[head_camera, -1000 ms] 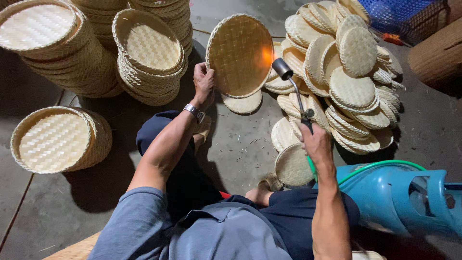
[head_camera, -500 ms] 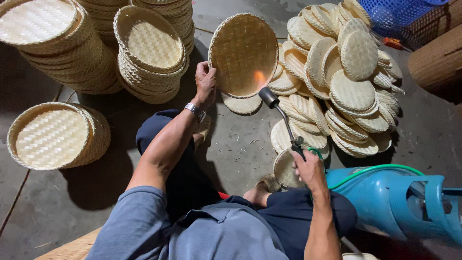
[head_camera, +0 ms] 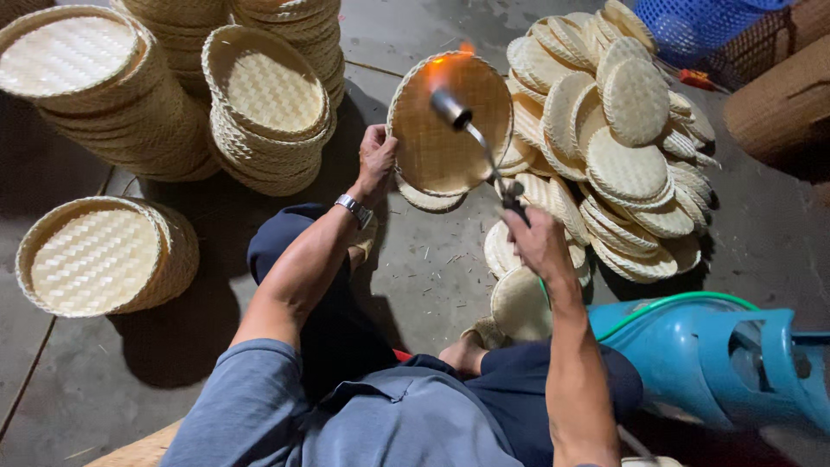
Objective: The person sits on the floor and uses a handheld blowtorch to apply heat to the surface of woven baskets. They pick up a basket from a pile, rotate it while directing the flame onto the weave, and then place it onto a stack of treated items.
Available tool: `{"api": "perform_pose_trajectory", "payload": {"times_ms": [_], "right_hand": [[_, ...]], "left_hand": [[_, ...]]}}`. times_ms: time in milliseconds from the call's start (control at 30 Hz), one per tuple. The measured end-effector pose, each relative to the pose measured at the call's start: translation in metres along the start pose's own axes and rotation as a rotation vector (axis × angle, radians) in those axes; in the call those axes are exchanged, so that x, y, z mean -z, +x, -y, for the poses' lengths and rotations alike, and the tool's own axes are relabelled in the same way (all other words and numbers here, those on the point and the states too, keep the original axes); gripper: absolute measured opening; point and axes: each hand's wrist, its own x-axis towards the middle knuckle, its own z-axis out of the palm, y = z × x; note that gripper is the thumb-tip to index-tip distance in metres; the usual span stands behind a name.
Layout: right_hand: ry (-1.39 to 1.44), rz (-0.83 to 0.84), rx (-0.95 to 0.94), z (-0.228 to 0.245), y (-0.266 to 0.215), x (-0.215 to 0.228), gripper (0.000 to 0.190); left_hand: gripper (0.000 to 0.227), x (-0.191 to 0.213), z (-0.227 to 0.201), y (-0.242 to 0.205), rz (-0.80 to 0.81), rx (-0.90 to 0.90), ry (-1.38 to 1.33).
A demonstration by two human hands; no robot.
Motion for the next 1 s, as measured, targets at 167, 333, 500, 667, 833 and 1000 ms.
{"api": "perform_pose_trajectory", "payload": {"times_ms": [167,333,500,667,833,1000], "right_hand": [[-0.075,0.138,-0.131,-0.026,-0.054,0.016,0.042],[-0.034,-0.029,-0.225,-0.031,-0.058,0.03,0.039],[0.068,-0.117,-0.076,0.002,-0.026,0.012,0.038],[0.008,0.028,0.107,0.004,-0.023,-0.001,0.033],[0.204,-0.123,-0.111,-0.064,-0.02,0.015,0.033],[0.399,-0.179,-0.088,-0.149,0.009,0.048,0.044]], "left_hand": [[0.022,0.01,-0.006,0.013,-0.027,-0.073,0.077],[0.021,0.008,-0.008,0.01,-0.065,-0.101,0.117],[0.022,0.01,0.018,0.016,0.067,-0.101,0.17],[0.023,0.013,0.004,0.019,-0.012,-0.025,0.054],[0.021,0.043,-0.089,0.029,-0.142,0.008,-0.565],[0.031,0.117,-0.178,-0.022,-0.493,-0.185,-0.48]]}}
